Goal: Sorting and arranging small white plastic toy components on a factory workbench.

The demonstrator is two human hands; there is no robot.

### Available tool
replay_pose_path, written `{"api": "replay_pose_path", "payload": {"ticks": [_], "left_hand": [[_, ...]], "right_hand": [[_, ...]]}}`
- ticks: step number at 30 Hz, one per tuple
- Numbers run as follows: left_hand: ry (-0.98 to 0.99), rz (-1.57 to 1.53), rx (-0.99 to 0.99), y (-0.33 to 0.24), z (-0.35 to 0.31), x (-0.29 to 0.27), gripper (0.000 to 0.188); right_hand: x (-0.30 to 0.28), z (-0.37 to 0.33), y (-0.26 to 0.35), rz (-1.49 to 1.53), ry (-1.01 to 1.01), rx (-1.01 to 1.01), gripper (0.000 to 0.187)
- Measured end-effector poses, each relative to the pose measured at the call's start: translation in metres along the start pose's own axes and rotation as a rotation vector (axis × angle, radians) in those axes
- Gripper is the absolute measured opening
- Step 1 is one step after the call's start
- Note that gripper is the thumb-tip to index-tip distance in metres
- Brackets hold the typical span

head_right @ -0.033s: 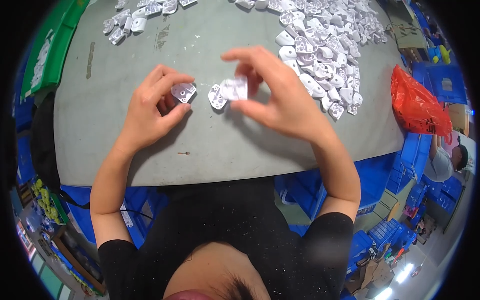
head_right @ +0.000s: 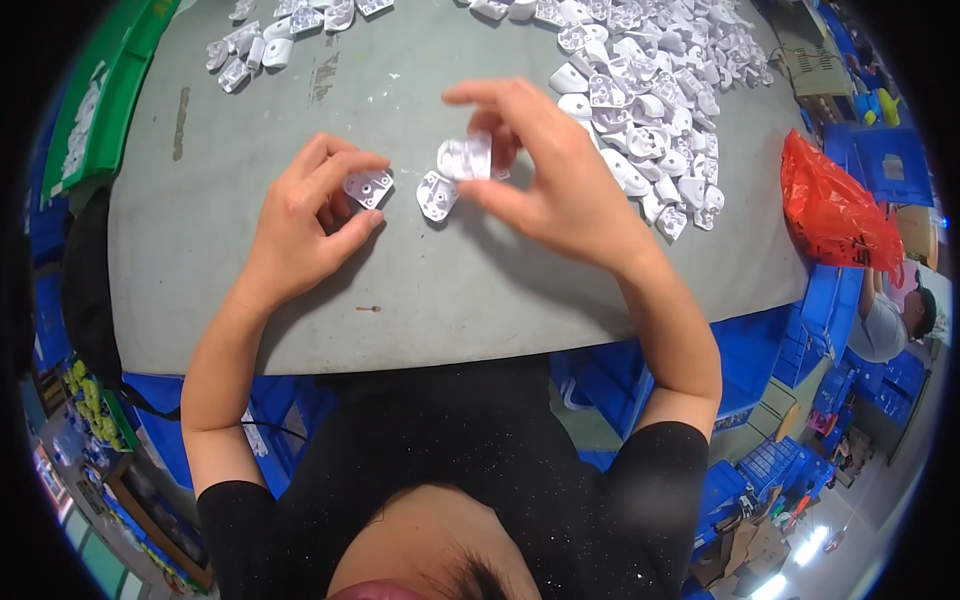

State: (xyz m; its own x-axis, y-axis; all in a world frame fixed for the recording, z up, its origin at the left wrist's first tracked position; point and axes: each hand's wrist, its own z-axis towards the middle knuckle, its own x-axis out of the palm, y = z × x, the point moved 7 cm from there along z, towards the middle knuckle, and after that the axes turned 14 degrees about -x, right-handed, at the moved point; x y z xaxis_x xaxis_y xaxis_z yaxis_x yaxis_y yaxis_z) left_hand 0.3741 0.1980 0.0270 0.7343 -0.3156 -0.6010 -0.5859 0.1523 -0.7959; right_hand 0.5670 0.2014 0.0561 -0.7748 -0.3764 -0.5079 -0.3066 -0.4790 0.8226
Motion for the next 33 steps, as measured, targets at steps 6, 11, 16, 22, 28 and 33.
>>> {"api": "replay_pose_path", "payload": {"ticks": [6,11,16,22,28,33], "left_hand": [[-0.075,-0.033,-0.007,0.002,0.0,0.0,0.031],[-0.253,-0.001,0.033,0.01,0.003,-0.008,0.033],[-0.261,0.191,0.09,0.002,0.003,-0.005,0.038],[-0.21,0.015,0.002,0.001,0.016,-0.011,0.049],[-0.445,0.331,0.323,-0.027,0.119,-0.024,0.052],[-0.403,0.494,0.284,-0.024,0.193,0.003,0.04]], "right_hand": [[-0.016,0.028,-0.026,-0.37,-0.211,-0.127,0.054],[-0.008,0.042,-0.038,-0.643,0.001,-0.212,0.054],[-0.056,0.078,-0.063,-0.735,-0.176,-0.091,0.036],[-0.038,0.096,-0.078,-1.014,-0.067,-0.199,0.015],[-0.033,0.075,-0.056,-0.951,-0.037,-0.277,0.01],[-0.034,0.066,-0.045,-0.672,0.023,-0.1,0.015]]}}
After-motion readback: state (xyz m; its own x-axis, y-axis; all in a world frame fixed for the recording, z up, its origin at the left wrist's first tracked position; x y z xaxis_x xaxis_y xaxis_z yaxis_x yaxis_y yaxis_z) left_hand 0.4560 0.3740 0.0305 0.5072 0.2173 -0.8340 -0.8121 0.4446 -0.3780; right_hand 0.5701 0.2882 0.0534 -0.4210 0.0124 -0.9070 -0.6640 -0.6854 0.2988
